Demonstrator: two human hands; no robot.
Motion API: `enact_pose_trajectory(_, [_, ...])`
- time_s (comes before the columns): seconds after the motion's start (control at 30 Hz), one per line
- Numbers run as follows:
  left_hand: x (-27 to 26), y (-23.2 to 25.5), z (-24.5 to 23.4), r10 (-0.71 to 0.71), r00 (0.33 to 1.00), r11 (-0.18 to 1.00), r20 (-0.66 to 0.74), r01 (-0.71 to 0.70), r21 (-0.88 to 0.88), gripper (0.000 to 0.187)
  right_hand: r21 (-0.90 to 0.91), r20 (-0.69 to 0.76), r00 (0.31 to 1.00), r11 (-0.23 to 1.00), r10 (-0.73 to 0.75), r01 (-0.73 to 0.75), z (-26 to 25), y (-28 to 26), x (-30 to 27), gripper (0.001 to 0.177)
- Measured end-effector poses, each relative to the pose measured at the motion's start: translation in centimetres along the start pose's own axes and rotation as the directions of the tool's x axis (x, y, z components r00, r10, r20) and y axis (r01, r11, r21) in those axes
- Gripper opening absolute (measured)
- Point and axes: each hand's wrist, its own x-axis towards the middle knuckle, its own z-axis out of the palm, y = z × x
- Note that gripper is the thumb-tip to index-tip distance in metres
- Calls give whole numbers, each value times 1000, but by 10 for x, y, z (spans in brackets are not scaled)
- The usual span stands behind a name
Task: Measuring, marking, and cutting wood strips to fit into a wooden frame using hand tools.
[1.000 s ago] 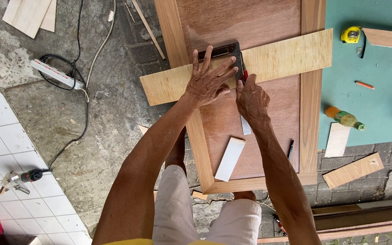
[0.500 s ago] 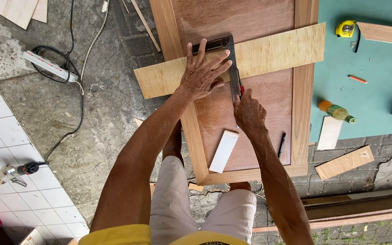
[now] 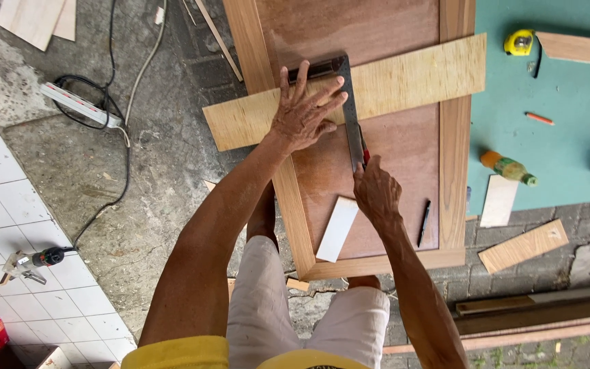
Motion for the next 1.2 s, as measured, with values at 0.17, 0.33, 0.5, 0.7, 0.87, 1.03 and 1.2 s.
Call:
enact_pose_trajectory(0.17, [0, 3, -7, -9, 999, 999, 47, 7, 40, 72, 126, -185, 978, 985, -93, 117, -5, -14, 32, 22])
enact_pose_trajectory(0.33, [-1, 5, -11, -19, 996, 999, 82, 16, 38, 75, 61, -251, 963, 991, -101, 120, -1, -22, 80, 27])
enact_pose_trajectory(0.5, [-2, 2, -2, -1, 1000, 998, 0, 1, 56, 81, 35, -263, 962, 996, -69, 81, -8, -30, 83, 33])
enact_pose_trajectory(0.7, [-1, 2, -5, -5, 999, 999, 32, 4, 47, 79, 14, -280, 955, 994, -102, 110, -12, -31, 82, 31])
enact_pose_trajectory(0.87, [-1, 1, -5, 5, 1000, 999, 16, -6, 32, 76, -1, -243, 966, 996, -82, 84, -9, -33, 87, 35])
enact_pose_trajectory(1.03, [-1, 1, -5, 9, 1000, 1000, 21, -10, 23, 78, -42, -214, 973, 996, -91, 84, -11, -34, 84, 38])
enact_pose_trajectory(1.2, [-3, 2, 4, 18, 1000, 999, -26, -17, 44, 79, -10, 17, 999, 1000, -27, 28, -51, -61, 83, 31])
